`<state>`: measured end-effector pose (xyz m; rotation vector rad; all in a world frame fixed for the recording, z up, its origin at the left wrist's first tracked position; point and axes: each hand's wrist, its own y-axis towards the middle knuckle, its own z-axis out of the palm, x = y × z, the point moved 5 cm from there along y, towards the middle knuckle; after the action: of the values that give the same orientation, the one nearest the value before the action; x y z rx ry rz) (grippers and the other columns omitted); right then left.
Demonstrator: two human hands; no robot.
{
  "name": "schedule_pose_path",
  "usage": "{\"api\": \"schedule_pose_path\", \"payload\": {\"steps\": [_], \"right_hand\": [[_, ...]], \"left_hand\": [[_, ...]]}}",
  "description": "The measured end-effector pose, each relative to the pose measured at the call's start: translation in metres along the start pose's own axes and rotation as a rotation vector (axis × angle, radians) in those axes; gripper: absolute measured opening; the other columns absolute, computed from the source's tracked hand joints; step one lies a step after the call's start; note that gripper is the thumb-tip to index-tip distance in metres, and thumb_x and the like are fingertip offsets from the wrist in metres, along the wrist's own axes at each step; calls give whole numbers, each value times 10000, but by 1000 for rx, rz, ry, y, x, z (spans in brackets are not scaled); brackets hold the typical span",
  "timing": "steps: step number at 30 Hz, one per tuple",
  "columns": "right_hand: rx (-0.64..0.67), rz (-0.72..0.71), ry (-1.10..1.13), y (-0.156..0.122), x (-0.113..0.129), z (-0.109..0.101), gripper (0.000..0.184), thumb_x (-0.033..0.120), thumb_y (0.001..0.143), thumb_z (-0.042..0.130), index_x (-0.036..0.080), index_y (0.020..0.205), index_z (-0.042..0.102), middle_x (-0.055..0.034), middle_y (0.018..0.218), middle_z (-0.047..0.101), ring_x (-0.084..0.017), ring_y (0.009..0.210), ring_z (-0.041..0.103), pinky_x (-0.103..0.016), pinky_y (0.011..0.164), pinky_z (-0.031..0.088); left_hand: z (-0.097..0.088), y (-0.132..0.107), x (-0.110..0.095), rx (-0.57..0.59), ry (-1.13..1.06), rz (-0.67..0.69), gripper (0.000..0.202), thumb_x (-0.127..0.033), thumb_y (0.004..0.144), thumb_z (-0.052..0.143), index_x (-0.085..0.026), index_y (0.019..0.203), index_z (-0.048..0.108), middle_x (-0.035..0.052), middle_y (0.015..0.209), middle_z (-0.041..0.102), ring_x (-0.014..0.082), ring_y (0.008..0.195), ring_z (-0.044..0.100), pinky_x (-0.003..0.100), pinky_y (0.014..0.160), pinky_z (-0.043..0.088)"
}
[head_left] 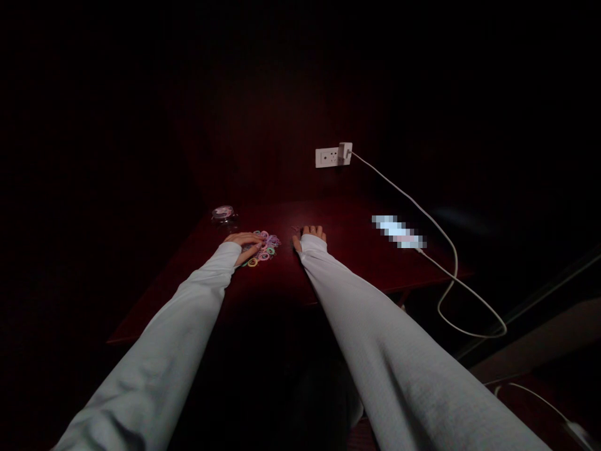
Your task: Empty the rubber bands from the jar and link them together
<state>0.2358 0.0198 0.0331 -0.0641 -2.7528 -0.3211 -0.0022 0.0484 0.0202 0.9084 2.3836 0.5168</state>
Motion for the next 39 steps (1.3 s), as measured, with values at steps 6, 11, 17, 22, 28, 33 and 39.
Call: {"api": "schedule_pose_path", "payload": {"steps": [6,11,17,22,28,33,39], "right_hand": [[33,-30,-17,-3,1,-1,516,383,1040,467,130,1463,616,-178,1540,581,-343,1448,443,-421,1166,359],[49,-52,-41,-5,2,-1,554,409,1044,467,164,1527,582,-156,1590,539,-335,1481,417,-416,1187,340],[47,-62,-46,-5,3,-1,534,408,1036,478,204,1513,605,-147,1581,551,-332,1475,438,-431,1192,342],[49,-64,-28,-3,1,2,555,407,1024,494,160,1511,593,-176,1584,542,-356,1505,410,-441,1199,339],[6,-70,30,0,1,1,456,303,1010,475,177,1409,656,-159,1493,607,-336,1404,447,-432,1130,370],[-22,-144,122,1,4,0,370,224,973,509,245,1262,739,-90,1399,664,-303,1342,425,-410,1098,368],[48,-316,140,1,12,4,326,269,971,571,263,1232,767,-68,1338,688,-281,1294,420,-397,1076,351]], "left_hand": [[1,0,3,-8,-25,6,397,-546,1001,564,-269,1049,845,60,1219,825,272,1217,744,460,1189,501],[1,0,3,-13,-38,23,391,-540,1001,566,-271,1041,846,59,1211,828,269,1203,750,451,1181,503],[1,1,4,3,-23,8,402,-545,1002,557,-270,1063,845,60,1220,824,265,1217,743,452,1190,498],[0,1,3,22,-34,-4,395,-546,997,556,-281,1066,841,58,1255,814,266,1244,730,464,1198,493],[0,1,1,12,-36,-6,390,-544,987,567,-277,1067,838,62,1264,810,273,1245,728,470,1197,496],[0,1,1,16,-35,-5,388,-538,991,562,-273,1056,838,62,1276,806,279,1254,722,475,1191,499],[-1,0,2,25,-20,-9,388,-536,993,559,-280,1078,838,57,1295,799,283,1271,709,481,1194,488]]}}
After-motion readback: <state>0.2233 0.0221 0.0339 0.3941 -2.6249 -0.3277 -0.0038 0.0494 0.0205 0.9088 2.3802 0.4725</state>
